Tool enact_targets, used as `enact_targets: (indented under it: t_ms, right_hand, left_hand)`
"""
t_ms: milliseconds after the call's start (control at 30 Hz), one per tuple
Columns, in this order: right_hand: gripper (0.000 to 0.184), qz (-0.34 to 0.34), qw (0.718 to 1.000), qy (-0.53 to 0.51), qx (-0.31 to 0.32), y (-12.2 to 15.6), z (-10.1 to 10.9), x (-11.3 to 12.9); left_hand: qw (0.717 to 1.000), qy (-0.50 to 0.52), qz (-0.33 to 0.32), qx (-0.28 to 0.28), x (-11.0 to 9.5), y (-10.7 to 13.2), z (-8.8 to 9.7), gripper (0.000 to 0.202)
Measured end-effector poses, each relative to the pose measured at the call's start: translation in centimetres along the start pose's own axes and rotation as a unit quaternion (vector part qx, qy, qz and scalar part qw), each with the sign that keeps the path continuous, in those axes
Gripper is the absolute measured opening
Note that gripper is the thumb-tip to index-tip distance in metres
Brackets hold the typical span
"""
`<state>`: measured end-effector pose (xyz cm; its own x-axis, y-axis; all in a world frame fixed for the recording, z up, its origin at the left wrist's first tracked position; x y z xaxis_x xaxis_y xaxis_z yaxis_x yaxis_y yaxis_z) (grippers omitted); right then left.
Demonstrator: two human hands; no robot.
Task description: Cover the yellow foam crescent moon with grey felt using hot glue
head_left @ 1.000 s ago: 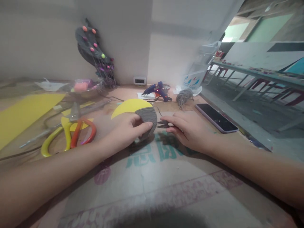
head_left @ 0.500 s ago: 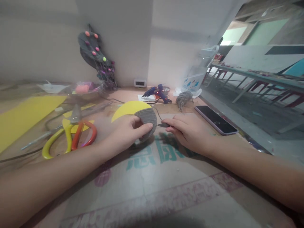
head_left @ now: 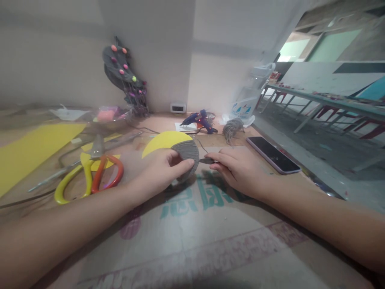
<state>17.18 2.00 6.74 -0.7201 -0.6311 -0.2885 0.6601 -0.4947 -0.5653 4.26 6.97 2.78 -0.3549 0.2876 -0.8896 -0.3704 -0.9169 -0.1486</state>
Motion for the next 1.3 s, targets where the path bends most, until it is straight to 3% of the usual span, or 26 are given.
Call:
enact_targets:
  t_ms: [300,1300]
  right_hand:
    - [0.029,-0.003,1.000,-0.014,0.009,0.1,-0.2,0.0]
    - [0.029,0.004,0.999,-0.037,0.006,0.1,-0.1,0.2]
  left_hand:
    - [0.999,0.018,0.032,0.027,0.6,0.2,-0.6,0.041]
    - [0.997,0.060,0.029,0.050,0.9,0.2,-1.2,0.041]
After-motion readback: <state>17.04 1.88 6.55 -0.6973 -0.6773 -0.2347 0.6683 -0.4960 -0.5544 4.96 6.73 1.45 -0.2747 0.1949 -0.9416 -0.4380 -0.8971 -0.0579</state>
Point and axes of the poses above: each hand's wrist, its own y-axis away from the middle knuckle, its own z-axis out of the back of the hand, x = y × z, the point moved 10 cm from there along -y, towards the middle knuckle, and after that the axes turned 10 degrees about y, right-handed, at the moved point
